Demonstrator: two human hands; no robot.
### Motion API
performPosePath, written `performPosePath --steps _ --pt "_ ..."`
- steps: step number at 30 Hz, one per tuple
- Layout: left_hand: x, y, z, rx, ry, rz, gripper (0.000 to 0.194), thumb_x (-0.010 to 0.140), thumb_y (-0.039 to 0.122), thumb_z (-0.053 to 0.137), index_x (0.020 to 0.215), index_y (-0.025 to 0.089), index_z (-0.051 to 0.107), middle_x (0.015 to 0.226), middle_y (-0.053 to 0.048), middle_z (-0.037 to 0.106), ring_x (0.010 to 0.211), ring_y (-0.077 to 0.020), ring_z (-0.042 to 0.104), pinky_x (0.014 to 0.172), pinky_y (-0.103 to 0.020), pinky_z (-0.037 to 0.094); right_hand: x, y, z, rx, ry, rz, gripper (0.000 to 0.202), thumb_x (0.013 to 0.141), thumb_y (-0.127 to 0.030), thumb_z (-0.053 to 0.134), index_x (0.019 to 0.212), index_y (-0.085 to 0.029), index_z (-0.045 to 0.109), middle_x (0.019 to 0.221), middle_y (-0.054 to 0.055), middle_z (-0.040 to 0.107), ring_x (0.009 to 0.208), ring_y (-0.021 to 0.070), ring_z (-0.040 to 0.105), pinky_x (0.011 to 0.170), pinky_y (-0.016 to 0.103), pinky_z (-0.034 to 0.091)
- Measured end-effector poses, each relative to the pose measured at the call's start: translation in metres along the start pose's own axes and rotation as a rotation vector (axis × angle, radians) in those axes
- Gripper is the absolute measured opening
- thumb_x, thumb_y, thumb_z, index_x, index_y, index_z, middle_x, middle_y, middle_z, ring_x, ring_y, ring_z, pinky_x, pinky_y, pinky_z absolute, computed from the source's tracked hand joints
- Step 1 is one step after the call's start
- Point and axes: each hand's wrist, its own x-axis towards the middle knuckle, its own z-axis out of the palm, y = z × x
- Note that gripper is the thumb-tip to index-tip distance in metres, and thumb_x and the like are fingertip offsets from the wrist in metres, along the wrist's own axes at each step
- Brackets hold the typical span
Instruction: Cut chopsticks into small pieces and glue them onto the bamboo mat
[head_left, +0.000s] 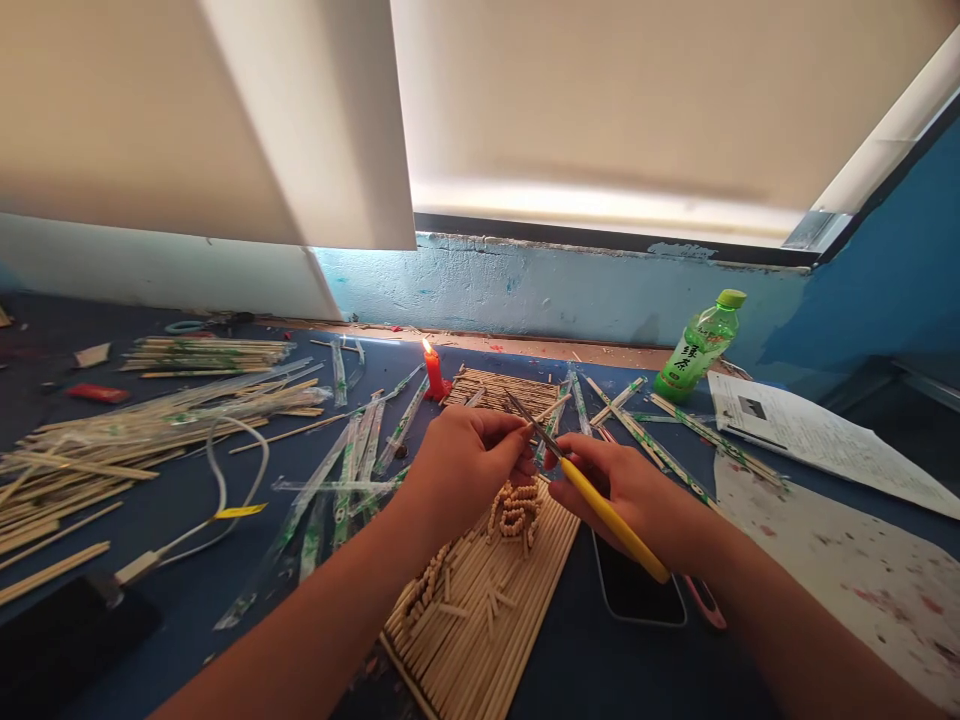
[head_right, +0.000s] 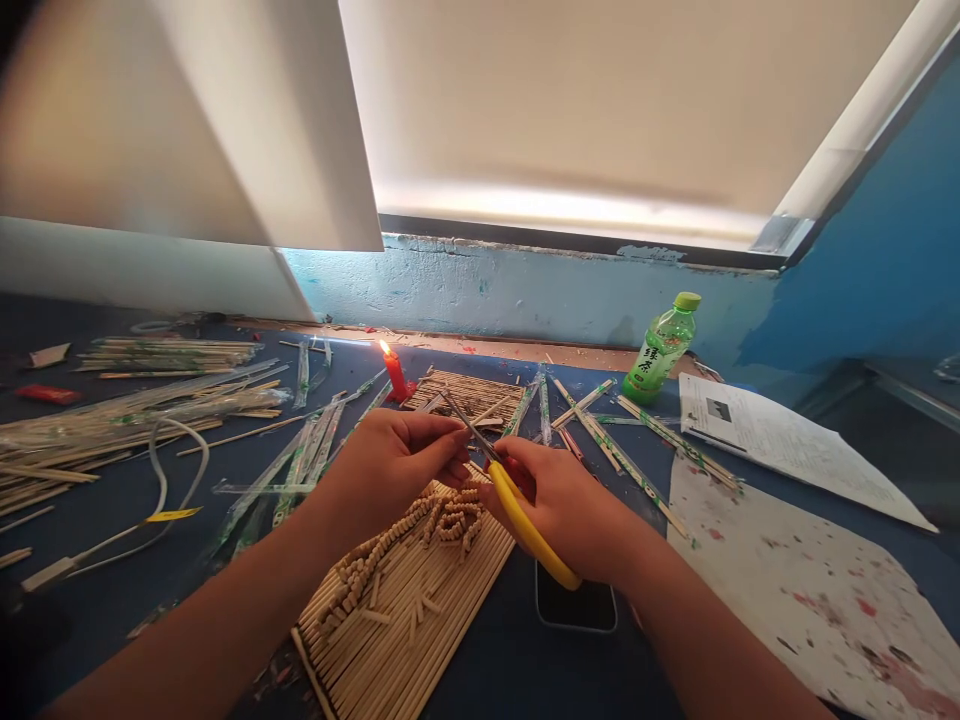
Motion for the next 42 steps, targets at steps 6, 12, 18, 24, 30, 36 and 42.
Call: performPosePath --steps 6,12,18,24,30,36,42 --pt "-0.0047 0.0032 0.001 0.195 0.043 0.091 0.023 0.089 0.032 0.061 0.079 0.019 0.077 0.069 -0.004 0.074 0.065 -0.0184 0.072 0.061 -0.027 0.057 0.0001 0.0013 0.0009 0.049 -0.012 0.013 0.018 0.088 -0.032 0.066 0.099 -0.021 0.058 0.07 -0.006 0.048 0.061 0.012 0.04 0.052 0.024 0.033" --pt "-0.0071 0.0004 0.0037 0.299 0.12 0.162 0.02 0.088 0.029 0.062 0.085 0.02 0.079 0.066 -0.003 0.074 0.062 -0.0187 0.072 0.057 -0.026 0.054 0.0001 0.0028 0.0028 -0.047 0.049 0.013 0.01 0.088 -0.025 0.058 0.097 -0.021 0.061 0.066 -0.006 0.051 0.059 0.0121 0.042 0.052 0.025 0.032" --pt "-0.0077 0.0019 0.0041 0.276 0.114 0.15 0.021 0.089 0.03 0.061 0.085 0.02 0.079 0.068 -0.003 0.075 0.063 -0.0183 0.071 0.058 -0.026 0.053 0.0005 0.0028 0.006 -0.105 0.083 -0.009 0.009 0.085 -0.021 0.058 0.093 -0.021 0.061 0.061 -0.006 0.051 0.055 0.0114 0.042 0.049 0.024 0.029" --pt "-0.0068 0.0006 0.003 0.551 0.157 0.257 0.025 0.092 0.027 0.056 0.086 0.02 0.079 0.066 -0.003 0.073 0.06 -0.0164 0.062 0.057 -0.027 0.042 0.0022 0.0051 0.0054 -0.007 0.012 0.007 0.012 0.09 -0.031 0.061 0.095 -0.022 0.056 0.068 -0.006 0.049 0.06 0.0119 0.04 0.052 0.024 0.033" --pt "-0.0098 0.0034 0.0053 0.707 0.187 0.363 0.026 0.093 0.023 0.054 0.078 0.019 0.075 0.059 -0.001 0.066 0.051 -0.0124 0.049 0.055 -0.027 0.034 0.0011 0.0037 0.0047 0.024 0.002 0.026 0.014 0.089 -0.031 0.064 0.096 -0.021 0.056 0.069 -0.007 0.048 0.061 0.012 0.039 0.053 0.025 0.032" --pt "-0.0096 0.0028 0.0067 0.838 0.183 0.395 0.027 0.096 0.023 0.052 0.078 0.017 0.072 0.064 -0.003 0.069 0.053 -0.0135 0.054 0.057 -0.029 0.033 0.0035 0.0026 0.0088 -0.011 0.042 0.024 0.008 0.089 -0.025 0.057 0.095 -0.021 0.059 0.066 -0.006 0.05 0.059 0.0117 0.039 0.051 0.024 0.031" --pt "-0.0075 -0.0013 0.0073 0.793 0.222 0.394 0.024 0.094 0.02 0.055 0.079 0.018 0.074 0.06 0.0 0.067 0.05 -0.011 0.051 0.056 -0.027 0.032 0.0019 0.0007 0.009 -0.157 0.086 0.063 0.005 0.085 -0.024 0.057 0.088 -0.022 0.06 0.063 -0.006 0.052 0.055 0.0117 0.04 0.048 0.025 0.029"
